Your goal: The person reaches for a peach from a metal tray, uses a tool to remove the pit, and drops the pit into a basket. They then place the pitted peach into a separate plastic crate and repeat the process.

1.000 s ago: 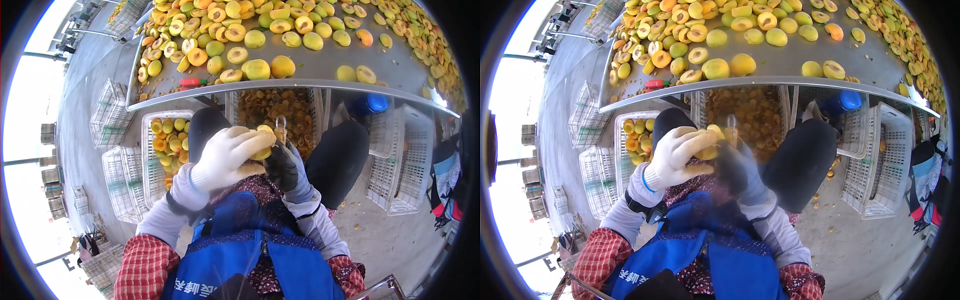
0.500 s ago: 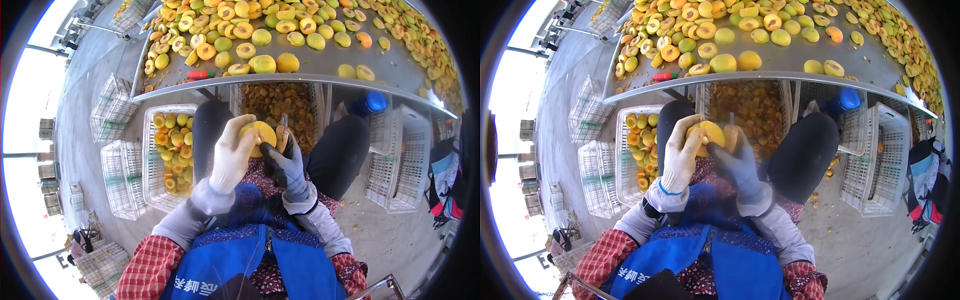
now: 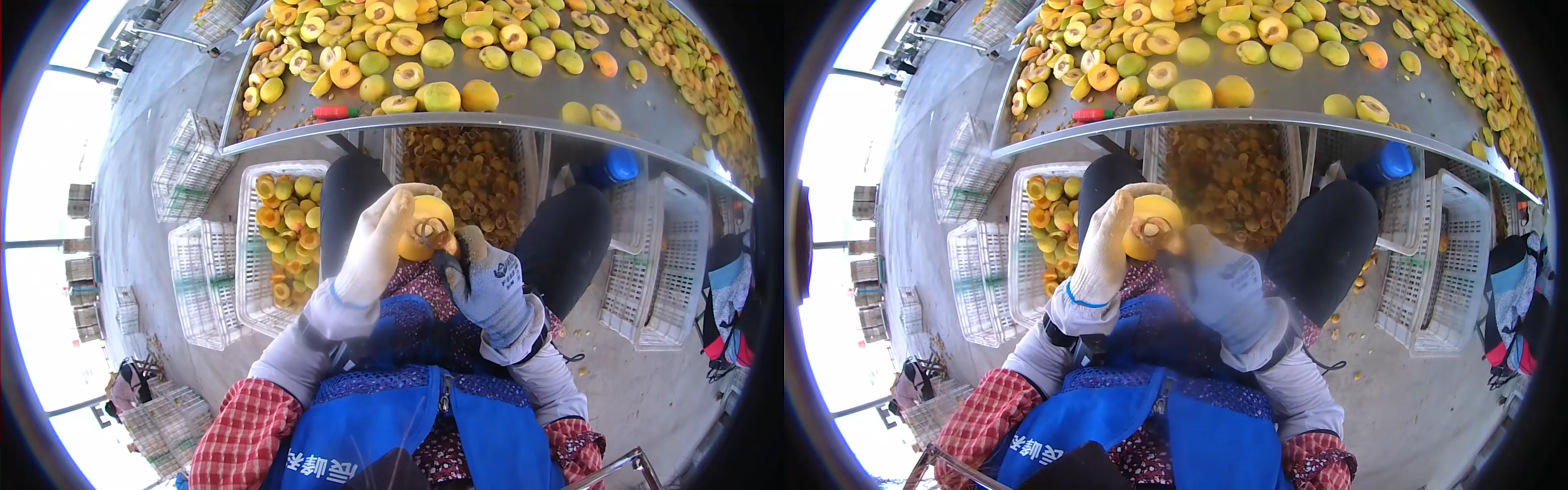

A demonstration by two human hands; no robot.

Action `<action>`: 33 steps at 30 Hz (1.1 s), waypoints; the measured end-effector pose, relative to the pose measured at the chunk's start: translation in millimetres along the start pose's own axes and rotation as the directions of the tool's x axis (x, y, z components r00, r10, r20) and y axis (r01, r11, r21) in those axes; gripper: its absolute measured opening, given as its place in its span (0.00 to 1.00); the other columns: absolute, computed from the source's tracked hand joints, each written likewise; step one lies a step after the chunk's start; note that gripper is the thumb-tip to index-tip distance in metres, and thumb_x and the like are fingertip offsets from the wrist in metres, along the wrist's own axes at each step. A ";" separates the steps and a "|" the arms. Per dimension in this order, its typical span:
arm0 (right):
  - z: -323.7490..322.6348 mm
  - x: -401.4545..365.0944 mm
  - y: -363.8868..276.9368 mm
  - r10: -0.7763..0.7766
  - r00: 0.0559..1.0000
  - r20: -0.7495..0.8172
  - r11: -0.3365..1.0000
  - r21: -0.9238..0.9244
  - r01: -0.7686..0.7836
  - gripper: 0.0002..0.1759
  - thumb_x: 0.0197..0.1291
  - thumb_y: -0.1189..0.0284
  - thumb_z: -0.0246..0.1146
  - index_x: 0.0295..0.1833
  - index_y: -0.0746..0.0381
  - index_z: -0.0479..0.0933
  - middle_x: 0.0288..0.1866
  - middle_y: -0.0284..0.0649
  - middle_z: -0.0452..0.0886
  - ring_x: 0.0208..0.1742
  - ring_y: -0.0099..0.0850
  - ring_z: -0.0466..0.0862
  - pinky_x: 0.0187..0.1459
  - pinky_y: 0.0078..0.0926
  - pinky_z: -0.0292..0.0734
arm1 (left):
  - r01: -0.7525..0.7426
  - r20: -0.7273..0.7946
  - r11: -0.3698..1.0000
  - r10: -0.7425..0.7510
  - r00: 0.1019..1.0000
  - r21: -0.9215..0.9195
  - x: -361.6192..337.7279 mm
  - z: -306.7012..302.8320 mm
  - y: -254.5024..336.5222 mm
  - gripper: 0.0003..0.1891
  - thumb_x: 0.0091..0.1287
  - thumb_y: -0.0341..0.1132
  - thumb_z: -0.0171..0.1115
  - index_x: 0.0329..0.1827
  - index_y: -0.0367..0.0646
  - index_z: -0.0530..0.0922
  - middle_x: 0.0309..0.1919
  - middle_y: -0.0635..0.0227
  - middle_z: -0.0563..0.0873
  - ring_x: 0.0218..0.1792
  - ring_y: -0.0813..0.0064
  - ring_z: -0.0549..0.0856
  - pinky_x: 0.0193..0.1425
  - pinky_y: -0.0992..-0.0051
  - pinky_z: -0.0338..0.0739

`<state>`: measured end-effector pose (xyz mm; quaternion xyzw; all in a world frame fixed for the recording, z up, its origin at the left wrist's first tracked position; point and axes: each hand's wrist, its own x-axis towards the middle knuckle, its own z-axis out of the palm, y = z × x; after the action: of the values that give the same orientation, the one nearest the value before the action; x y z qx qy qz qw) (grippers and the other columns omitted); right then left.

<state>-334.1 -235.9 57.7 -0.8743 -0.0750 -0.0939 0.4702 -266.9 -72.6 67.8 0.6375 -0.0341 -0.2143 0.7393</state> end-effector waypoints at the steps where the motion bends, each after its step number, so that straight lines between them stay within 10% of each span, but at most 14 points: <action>1: 0.5 -0.2 0.3 0.004 1.000 0.013 1.000 -0.027 -0.003 0.13 0.61 0.66 0.66 0.41 0.61 0.71 0.27 0.47 0.79 0.26 0.48 0.82 0.27 0.41 0.74 | -0.020 -0.022 0.999 0.021 1.000 0.045 -1.5 1.3 0.1 0.18 0.77 0.42 0.49 0.56 0.35 0.78 0.44 0.64 0.85 0.46 0.77 0.83 0.52 0.77 0.76; 12: 43.0 -29.7 11.8 0.126 0.991 -0.044 0.918 0.383 -0.100 0.21 0.64 0.70 0.60 0.59 0.69 0.69 0.32 0.52 0.81 0.32 0.43 0.84 0.33 0.36 0.76 | -0.065 -0.068 0.942 0.092 0.993 0.329 -1.3 11.9 6.2 0.14 0.74 0.31 0.49 0.53 0.32 0.78 0.36 0.62 0.85 0.33 0.79 0.84 0.37 0.80 0.79; 15: 69.2 -39.4 24.6 0.226 0.974 -0.022 0.657 0.742 -0.136 0.23 0.66 0.69 0.59 0.62 0.70 0.67 0.34 0.53 0.82 0.32 0.44 0.84 0.33 0.36 0.76 | -0.181 -0.113 0.896 0.246 0.963 0.406 -4.9 23.0 3.8 0.13 0.74 0.30 0.48 0.52 0.32 0.78 0.38 0.61 0.85 0.34 0.79 0.84 0.38 0.80 0.79; 22: 38.6 -27.7 14.0 0.164 0.985 -0.059 0.920 0.369 -0.132 0.24 0.63 0.69 0.61 0.62 0.68 0.68 0.33 0.53 0.81 0.31 0.49 0.84 0.32 0.40 0.77 | -0.226 -0.250 0.958 0.266 0.931 0.178 -5.3 30.2 -10.9 0.12 0.68 0.29 0.58 0.51 0.33 0.79 0.40 0.59 0.86 0.40 0.73 0.85 0.47 0.75 0.79; 30: 56.0 -37.4 18.1 0.177 0.981 -0.074 0.916 0.377 -0.137 0.24 0.66 0.69 0.60 0.64 0.69 0.67 0.36 0.50 0.82 0.34 0.41 0.85 0.34 0.34 0.78 | -0.299 -0.056 0.787 0.388 0.920 0.540 -0.1 17.9 -4.1 0.13 0.69 0.29 0.53 0.53 0.33 0.78 0.42 0.59 0.85 0.39 0.75 0.84 0.44 0.77 0.78; 33: 70.2 -37.2 17.6 0.287 0.954 0.089 0.457 0.863 -0.217 0.23 0.71 0.69 0.57 0.66 0.70 0.66 0.39 0.41 0.81 0.37 0.29 0.81 0.37 0.27 0.76 | -0.319 -0.050 0.773 0.412 0.910 0.548 2.4 18.5 -5.0 0.14 0.69 0.27 0.50 0.54 0.33 0.77 0.44 0.61 0.84 0.37 0.79 0.83 0.41 0.80 0.78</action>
<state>-359.8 -188.4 -3.2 -0.5183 0.0346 -0.0034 0.8545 -272.1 -91.1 65.8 0.8124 -0.1531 0.0060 0.5625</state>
